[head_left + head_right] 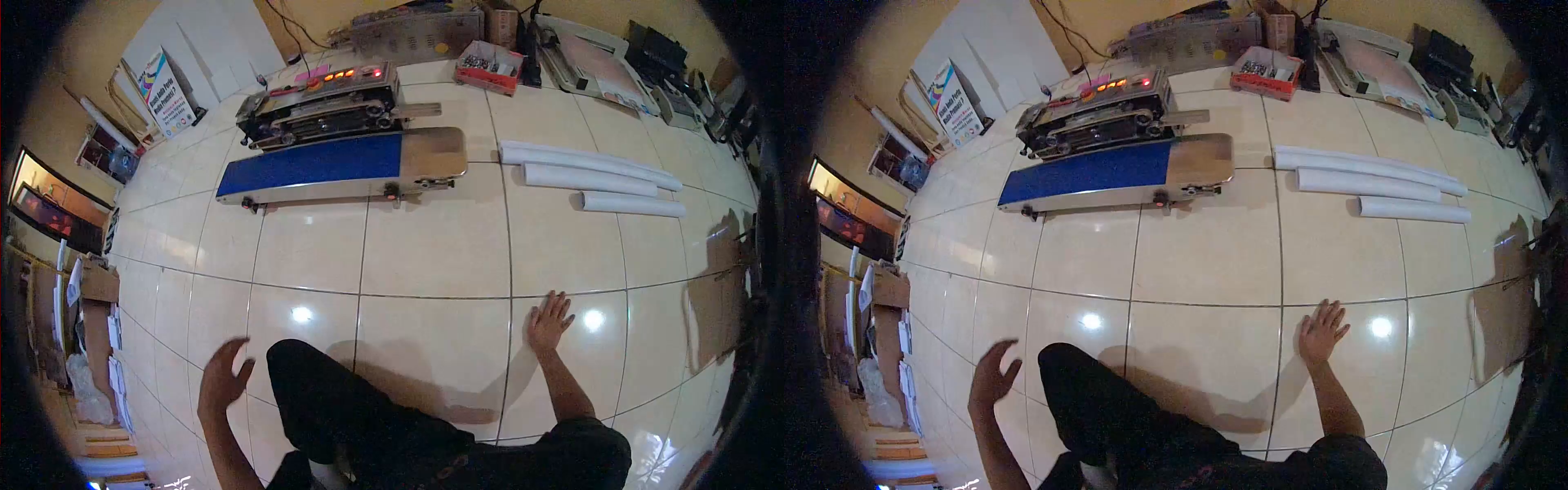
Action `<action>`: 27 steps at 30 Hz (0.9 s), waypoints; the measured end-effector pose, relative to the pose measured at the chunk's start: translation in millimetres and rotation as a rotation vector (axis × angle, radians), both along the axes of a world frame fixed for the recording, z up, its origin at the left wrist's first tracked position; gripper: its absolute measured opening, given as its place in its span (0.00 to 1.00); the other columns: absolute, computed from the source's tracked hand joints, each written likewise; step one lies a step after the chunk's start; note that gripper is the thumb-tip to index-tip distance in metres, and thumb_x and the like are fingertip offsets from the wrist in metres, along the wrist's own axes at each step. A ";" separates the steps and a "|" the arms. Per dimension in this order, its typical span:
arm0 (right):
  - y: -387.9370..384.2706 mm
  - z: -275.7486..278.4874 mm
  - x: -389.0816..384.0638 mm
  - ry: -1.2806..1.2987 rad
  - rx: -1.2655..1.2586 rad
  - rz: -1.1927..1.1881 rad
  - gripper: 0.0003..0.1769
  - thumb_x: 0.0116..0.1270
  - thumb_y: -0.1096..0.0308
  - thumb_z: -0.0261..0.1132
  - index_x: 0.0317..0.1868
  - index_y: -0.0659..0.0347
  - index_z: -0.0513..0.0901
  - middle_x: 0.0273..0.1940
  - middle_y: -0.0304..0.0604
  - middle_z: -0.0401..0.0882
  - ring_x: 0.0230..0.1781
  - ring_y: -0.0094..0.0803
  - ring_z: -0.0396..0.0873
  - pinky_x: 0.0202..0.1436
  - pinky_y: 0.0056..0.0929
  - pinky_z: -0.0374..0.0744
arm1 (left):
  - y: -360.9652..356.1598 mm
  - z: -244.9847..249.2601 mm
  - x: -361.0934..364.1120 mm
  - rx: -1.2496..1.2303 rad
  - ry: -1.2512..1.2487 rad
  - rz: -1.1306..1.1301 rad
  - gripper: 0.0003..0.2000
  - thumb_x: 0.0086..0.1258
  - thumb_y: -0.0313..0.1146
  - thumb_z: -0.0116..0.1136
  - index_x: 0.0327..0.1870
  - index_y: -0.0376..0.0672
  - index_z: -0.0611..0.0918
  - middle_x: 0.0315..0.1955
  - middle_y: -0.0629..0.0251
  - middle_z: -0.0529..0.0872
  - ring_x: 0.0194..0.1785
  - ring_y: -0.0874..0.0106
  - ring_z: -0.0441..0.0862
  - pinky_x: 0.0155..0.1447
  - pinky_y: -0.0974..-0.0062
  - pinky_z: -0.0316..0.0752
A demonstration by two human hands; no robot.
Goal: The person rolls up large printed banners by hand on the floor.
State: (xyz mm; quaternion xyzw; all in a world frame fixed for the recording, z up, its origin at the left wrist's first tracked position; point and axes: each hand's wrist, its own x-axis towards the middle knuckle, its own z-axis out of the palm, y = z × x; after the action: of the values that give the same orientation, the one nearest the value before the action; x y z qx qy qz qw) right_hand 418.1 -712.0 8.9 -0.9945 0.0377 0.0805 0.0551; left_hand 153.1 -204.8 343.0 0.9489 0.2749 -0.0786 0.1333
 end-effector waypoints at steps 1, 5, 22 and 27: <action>0.8 3.4 1.8 -0.008 -0.006 0.001 0.36 0.76 0.49 0.43 0.78 0.58 0.49 0.79 0.55 0.39 0.79 0.54 0.38 0.75 0.66 0.36 | -4.3 3.4 25.7 0.073 0.008 -0.095 0.21 0.66 0.35 0.63 0.60 0.44 0.77 0.59 0.56 0.79 0.62 0.56 0.77 0.66 0.62 0.71; -0.1 19.9 -0.6 0.016 0.029 -0.007 0.36 0.76 0.48 0.40 0.77 0.60 0.50 0.78 0.55 0.40 0.79 0.54 0.38 0.75 0.66 0.37 | -22.9 47.8 103.3 0.146 0.039 -0.244 0.20 0.69 0.37 0.60 0.61 0.46 0.76 0.60 0.57 0.79 0.63 0.59 0.76 0.68 0.62 0.70; -176.1 -59.6 -186.0 -0.076 0.372 0.037 0.37 0.74 0.44 0.45 0.74 0.61 0.55 0.76 0.53 0.48 0.79 0.50 0.42 0.75 0.65 0.40 | -239.3 -126.2 247.0 -0.431 -0.371 -0.890 0.29 0.71 0.44 0.55 0.67 0.44 0.59 0.60 0.42 0.67 0.62 0.47 0.66 0.64 0.51 0.66; -165.1 -73.8 -295.6 -0.044 0.287 -0.721 0.41 0.74 0.41 0.45 0.77 0.60 0.49 0.79 0.52 0.40 0.80 0.47 0.38 0.75 0.62 0.43 | -27.9 -430.0 16.1 0.071 0.483 0.492 0.38 0.71 0.49 0.52 0.74 0.46 0.46 0.68 0.36 0.56 0.69 0.36 0.55 0.68 0.42 0.59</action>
State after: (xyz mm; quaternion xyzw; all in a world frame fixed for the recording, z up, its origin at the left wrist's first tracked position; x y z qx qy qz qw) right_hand 122.5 -877.0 -64.9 -0.9010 0.3721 0.0391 0.2195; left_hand 169.2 -232.7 -87.0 0.8123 0.5218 -0.2566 0.0461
